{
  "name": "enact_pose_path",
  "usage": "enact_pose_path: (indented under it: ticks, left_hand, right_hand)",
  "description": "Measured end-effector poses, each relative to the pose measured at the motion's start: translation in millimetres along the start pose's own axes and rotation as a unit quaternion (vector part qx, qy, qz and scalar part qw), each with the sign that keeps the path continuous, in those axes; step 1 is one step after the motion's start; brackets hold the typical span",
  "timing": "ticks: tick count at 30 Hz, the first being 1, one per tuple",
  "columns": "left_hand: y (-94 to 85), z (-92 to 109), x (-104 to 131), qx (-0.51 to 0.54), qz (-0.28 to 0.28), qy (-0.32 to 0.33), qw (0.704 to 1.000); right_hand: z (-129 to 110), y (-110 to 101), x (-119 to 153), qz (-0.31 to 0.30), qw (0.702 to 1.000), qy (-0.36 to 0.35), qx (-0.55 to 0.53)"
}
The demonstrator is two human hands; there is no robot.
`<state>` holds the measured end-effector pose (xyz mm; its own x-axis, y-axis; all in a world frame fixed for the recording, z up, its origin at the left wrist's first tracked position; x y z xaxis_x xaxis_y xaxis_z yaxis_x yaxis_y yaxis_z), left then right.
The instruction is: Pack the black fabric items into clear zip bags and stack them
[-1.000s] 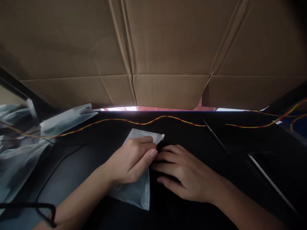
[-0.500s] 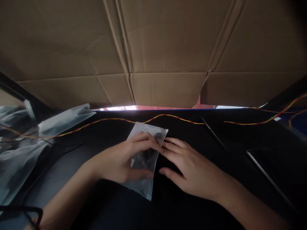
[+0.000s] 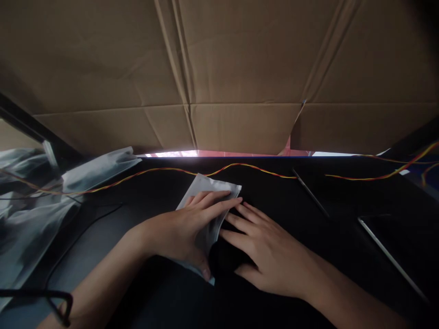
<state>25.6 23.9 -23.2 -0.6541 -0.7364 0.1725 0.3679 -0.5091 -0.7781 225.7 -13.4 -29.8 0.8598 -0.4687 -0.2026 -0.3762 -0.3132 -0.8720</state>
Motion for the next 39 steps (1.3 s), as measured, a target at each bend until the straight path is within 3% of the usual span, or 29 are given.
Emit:
enact_pose_path:
  ticks: [7, 12, 15, 17, 21, 23, 25, 31, 39]
  left_hand:
    - [4.2, 0, -3, -0.004, -0.037, -0.025, 0.999]
    - [4.7, 1, -6, 0.007, 0.016, 0.016, 1.0]
    - [4.1, 0, -9, 0.01, 0.044, 0.045, 0.998]
    - [3.7, 2, -11, 0.022, 0.052, 0.055, 0.997]
    - [2.7, 11, -13, 0.046, 0.07, 0.09, 0.992]
    - [2.0, 14, -12, 0.04, 0.079, 0.103, 0.991]
    - [1.1, 14, -12, 0.034, 0.081, 0.1, 0.991]
    - [-1.5, 8, -10, -0.013, 0.07, 0.094, 0.993]
    - [-8.7, 9, -9, -0.043, 0.089, 0.131, 0.987]
  right_hand:
    - [5, 1, -3, 0.067, 0.996, 0.05, 0.024]
    - [3, 0, -1, 0.017, 0.999, -0.029, 0.041]
    - [2, -2, -1, 0.019, 0.997, -0.06, 0.037]
    - [2, -2, -2, 0.064, 0.997, -0.049, 0.021]
    - [7, -4, -4, 0.199, 0.978, 0.058, -0.032]
    - [8, -4, -4, 0.218, 0.972, 0.08, -0.037]
    - [8, -5, -4, 0.194, 0.979, 0.052, -0.024]
    - [13, -13, 1, 0.034, 0.998, -0.057, 0.01]
    - [7, -18, 0, 0.043, 0.996, -0.057, -0.062]
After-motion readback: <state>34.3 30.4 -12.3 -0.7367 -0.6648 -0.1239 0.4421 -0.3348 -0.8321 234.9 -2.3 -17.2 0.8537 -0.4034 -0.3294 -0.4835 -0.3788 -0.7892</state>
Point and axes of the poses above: each hand's wrist, its own x-axis away from the middle knuckle, its own y-axis out of the palm, z = x × y, the point moved 4 cm from there along -x, towards the middle knuckle, and after that the axes turned 10 degrees about -y, right-handed, at the moved point
